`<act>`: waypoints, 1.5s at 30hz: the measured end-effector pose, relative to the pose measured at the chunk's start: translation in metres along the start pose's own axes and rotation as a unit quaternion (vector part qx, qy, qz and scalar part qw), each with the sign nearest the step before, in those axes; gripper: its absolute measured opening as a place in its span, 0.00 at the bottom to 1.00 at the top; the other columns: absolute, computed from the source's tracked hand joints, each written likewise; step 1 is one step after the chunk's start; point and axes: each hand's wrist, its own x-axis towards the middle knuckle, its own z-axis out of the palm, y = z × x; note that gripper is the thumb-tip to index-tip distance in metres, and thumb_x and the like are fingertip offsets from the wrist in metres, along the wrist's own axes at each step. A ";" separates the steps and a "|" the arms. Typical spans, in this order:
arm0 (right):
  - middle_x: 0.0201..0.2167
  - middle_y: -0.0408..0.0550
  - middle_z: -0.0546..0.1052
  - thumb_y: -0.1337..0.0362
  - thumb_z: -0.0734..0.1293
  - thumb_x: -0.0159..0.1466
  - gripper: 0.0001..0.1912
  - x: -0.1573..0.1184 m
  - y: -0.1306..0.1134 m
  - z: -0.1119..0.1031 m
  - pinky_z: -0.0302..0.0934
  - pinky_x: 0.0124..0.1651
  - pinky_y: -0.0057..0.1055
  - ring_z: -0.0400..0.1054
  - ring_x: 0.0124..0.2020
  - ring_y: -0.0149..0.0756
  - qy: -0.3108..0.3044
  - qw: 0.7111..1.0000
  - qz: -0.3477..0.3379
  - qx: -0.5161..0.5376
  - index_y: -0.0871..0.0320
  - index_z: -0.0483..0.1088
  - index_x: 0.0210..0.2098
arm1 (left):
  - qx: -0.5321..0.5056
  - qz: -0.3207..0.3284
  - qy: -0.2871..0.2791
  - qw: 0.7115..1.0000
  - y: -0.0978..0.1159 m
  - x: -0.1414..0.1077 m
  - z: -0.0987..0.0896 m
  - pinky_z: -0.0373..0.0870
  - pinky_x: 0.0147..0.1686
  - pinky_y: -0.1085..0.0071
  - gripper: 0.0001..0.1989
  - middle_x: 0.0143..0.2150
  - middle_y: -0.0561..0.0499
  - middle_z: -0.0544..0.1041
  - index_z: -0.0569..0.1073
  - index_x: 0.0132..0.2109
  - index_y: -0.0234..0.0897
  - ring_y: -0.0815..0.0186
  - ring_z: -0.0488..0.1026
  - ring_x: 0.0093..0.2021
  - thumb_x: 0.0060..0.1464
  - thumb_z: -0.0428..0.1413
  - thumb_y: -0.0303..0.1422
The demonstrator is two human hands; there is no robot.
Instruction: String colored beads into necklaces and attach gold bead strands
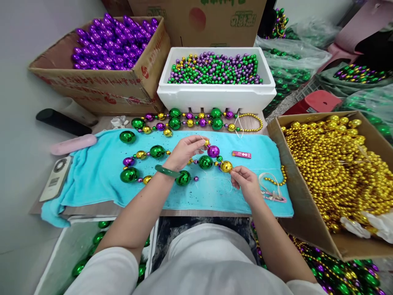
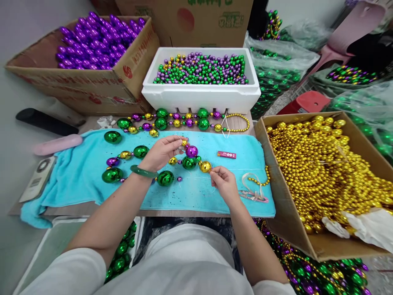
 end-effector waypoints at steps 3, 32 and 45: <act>0.15 0.39 0.70 0.54 0.73 0.49 0.16 -0.002 0.003 0.002 0.51 0.17 0.24 0.60 0.16 0.27 -0.010 1.000 0.010 0.025 0.57 0.67 0.29 | 0.007 0.015 -0.012 1.000 0.003 -0.007 0.003 0.69 0.38 0.70 0.13 0.42 0.47 0.80 0.81 0.39 0.38 0.67 0.75 0.38 0.45 0.66 0.36; 0.26 0.46 0.78 0.54 0.72 0.53 0.13 -0.021 -0.007 0.035 0.52 0.17 0.26 0.62 0.17 0.28 -0.065 0.992 -0.091 -0.067 0.57 0.74 0.31 | 0.054 0.243 0.027 0.968 0.030 -0.070 0.052 0.70 0.30 0.72 0.08 0.29 0.51 0.75 0.75 0.35 0.39 0.69 0.72 0.31 0.58 0.56 0.38; 0.15 0.37 0.66 0.61 0.71 0.55 0.09 -0.031 -0.042 0.026 0.51 0.18 0.23 0.60 0.17 0.28 -0.045 0.974 -0.155 0.161 0.57 0.67 0.30 | 0.525 0.205 -0.128 0.816 -0.080 -0.063 0.037 0.57 0.61 0.51 0.24 0.56 0.43 0.74 0.70 0.55 0.40 0.54 0.69 0.59 0.52 0.63 0.37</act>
